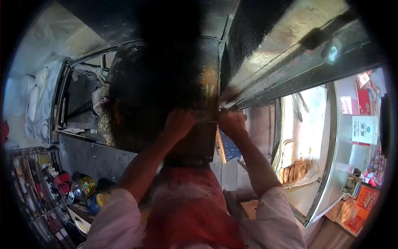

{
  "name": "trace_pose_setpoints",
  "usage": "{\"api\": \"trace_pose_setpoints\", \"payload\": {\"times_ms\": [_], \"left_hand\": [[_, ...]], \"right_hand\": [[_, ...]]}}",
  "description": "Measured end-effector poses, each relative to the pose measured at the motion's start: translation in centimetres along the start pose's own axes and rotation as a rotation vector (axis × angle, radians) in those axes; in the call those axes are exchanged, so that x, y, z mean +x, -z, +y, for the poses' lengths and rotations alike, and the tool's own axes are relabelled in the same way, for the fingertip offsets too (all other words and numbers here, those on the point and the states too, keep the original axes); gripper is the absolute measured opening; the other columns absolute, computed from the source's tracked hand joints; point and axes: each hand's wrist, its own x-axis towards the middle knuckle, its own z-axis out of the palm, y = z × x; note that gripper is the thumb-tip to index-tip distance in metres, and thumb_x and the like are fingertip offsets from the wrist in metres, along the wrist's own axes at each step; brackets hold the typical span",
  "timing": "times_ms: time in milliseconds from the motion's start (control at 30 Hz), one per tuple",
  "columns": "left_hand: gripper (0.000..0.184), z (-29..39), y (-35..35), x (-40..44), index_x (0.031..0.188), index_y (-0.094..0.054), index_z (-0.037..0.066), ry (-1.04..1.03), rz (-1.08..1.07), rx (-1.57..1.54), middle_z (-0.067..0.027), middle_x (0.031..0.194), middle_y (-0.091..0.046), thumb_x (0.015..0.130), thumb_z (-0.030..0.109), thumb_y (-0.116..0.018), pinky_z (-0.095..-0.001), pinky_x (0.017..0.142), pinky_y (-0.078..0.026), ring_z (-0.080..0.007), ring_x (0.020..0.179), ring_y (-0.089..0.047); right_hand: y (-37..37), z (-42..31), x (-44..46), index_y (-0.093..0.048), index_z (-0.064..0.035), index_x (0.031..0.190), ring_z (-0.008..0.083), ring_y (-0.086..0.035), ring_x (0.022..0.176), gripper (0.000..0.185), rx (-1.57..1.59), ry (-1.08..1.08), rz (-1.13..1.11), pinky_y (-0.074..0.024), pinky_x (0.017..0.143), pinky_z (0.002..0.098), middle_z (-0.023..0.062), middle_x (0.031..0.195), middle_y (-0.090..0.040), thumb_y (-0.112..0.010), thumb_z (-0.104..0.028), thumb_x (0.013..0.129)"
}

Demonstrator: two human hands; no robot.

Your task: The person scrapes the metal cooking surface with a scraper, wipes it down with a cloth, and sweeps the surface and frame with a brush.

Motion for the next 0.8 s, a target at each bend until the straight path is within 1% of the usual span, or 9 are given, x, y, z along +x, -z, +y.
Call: {"api": "trace_pose_setpoints", "payload": {"times_ms": [33,167,333,367,433,533,600,667,800], "left_hand": [[0.025,-0.2,0.8,0.4,0.101,-0.064,0.005,-0.013,-0.199,-0.076,-0.013,0.106,-0.058,0.078,0.014,-0.065,-0.0422,0.068,-0.052,-0.0273,0.09,-0.058],[0.022,-0.1,-2.5,0.9,0.095,-0.065,0.004,0.092,-0.083,0.041,-0.0129,0.099,-0.059,0.075,0.015,-0.066,-0.0416,0.066,-0.053,-0.0265,0.086,-0.059],[0.011,-4.3,-5.6,4.7,0.081,-0.065,0.006,0.002,0.412,0.008,-0.0104,0.085,-0.057,0.073,0.013,-0.066,-0.0412,0.065,-0.052,-0.0247,0.071,-0.058],[0.011,-5.7,-5.0,6.7,0.081,-0.065,0.006,0.003,0.417,0.005,-0.0104,0.085,-0.057,0.073,0.013,-0.066,-0.0412,0.065,-0.052,-0.0247,0.071,-0.058],[0.006,-9.4,-2.5,11.6,0.075,-0.063,0.008,-0.076,0.123,-0.042,-0.0082,0.079,-0.057,0.071,0.012,-0.065,-0.041,0.068,-0.052,-0.025,0.072,-0.058],[0.006,-14.0,-2.3,15.1,0.073,-0.062,0.007,-0.284,0.277,-0.271,-0.0084,0.075,-0.058,0.07,0.012,-0.063,-0.0409,0.069,-0.052,-0.027,0.074,-0.06],[0.009,-12.6,-1.6,13.5,0.077,-0.064,0.008,-0.248,0.311,-0.23,-0.01,0.076,-0.06,0.071,0.014,-0.061,-0.0419,0.069,-0.052,-0.0288,0.078,-0.061],[0.011,-9.5,-1.6,9.8,0.08,-0.064,0.006,-0.151,0.055,-0.108,-0.0103,0.076,-0.06,0.073,0.015,-0.059,-0.0418,0.068,-0.052,-0.0292,0.078,-0.061],[0.013,-7.7,-0.9,6.9,0.082,-0.065,0.007,0.082,-0.052,-0.292,-0.0091,0.081,-0.062,0.075,0.016,-0.058,-0.0431,0.07,-0.052,-0.0286,0.082,-0.062]], "right_hand": [[2.1,-0.7,0.3,-0.064,-0.014,0.081,0.0275,-0.064,0.058,0.009,0.016,-0.031,-0.081,-0.0486,0.051,0.0443,0.0103,0.072,-0.063,-0.056,-0.016,0.078],[0.0,-0.9,0.6,-0.065,-0.0113,0.091,0.024,-0.063,0.058,0.019,0.002,-0.057,0.097,-0.048,0.046,0.0419,0.008,0.07,-0.063,-0.062,-0.022,0.075],[-2.6,1.5,4.8,-0.065,-0.0078,0.097,0.0256,-0.066,0.068,0.024,-0.155,-0.009,0.193,-0.0518,0.056,0.044,0.0106,0.079,-0.065,-0.059,-0.021,0.078],[-1.5,2.8,8.2,-0.065,-0.0083,0.091,0.0236,-0.066,0.07,0.019,-0.123,-0.122,-0.318,-0.052,0.057,0.0437,0.0104,0.075,-0.064,-0.058,-0.021,0.078],[0.9,5.5,12.3,-0.065,-0.0089,0.087,0.0238,-0.065,0.068,0.018,-0.15,-0.052,-0.196,-0.0513,0.055,0.0433,0.0107,0.074,-0.063,-0.058,-0.022,0.077],[0.7,6.6,14.5,-0.065,-0.0088,0.083,0.025,-0.065,0.066,0.015,-0.156,-0.004,-0.103,-0.0507,0.052,0.043,0.0118,0.073,-0.064,-0.058,-0.021,0.077],[1.3,5.9,13.9,-0.063,-0.0043,0.087,0.028,-0.065,0.066,0.018,-0.074,-0.053,-0.164,-0.0511,0.054,0.046,0.0127,0.074,-0.064,-0.058,-0.019,0.079],[-0.1,2.9,10.2,-0.063,-0.0045,0.087,0.0281,-0.064,0.064,0.018,0.051,-0.184,-0.021,-0.0502,0.055,0.0478,0.0114,0.072,-0.063,-0.059,-0.02,0.079],[-0.7,0.5,8.1,-0.064,-0.0061,0.083,0.0286,-0.065,0.063,0.017,0.14,-0.03,0.289,-0.0502,0.056,0.0482,0.0114,0.075,-0.065,-0.058,-0.021,0.078]]}}
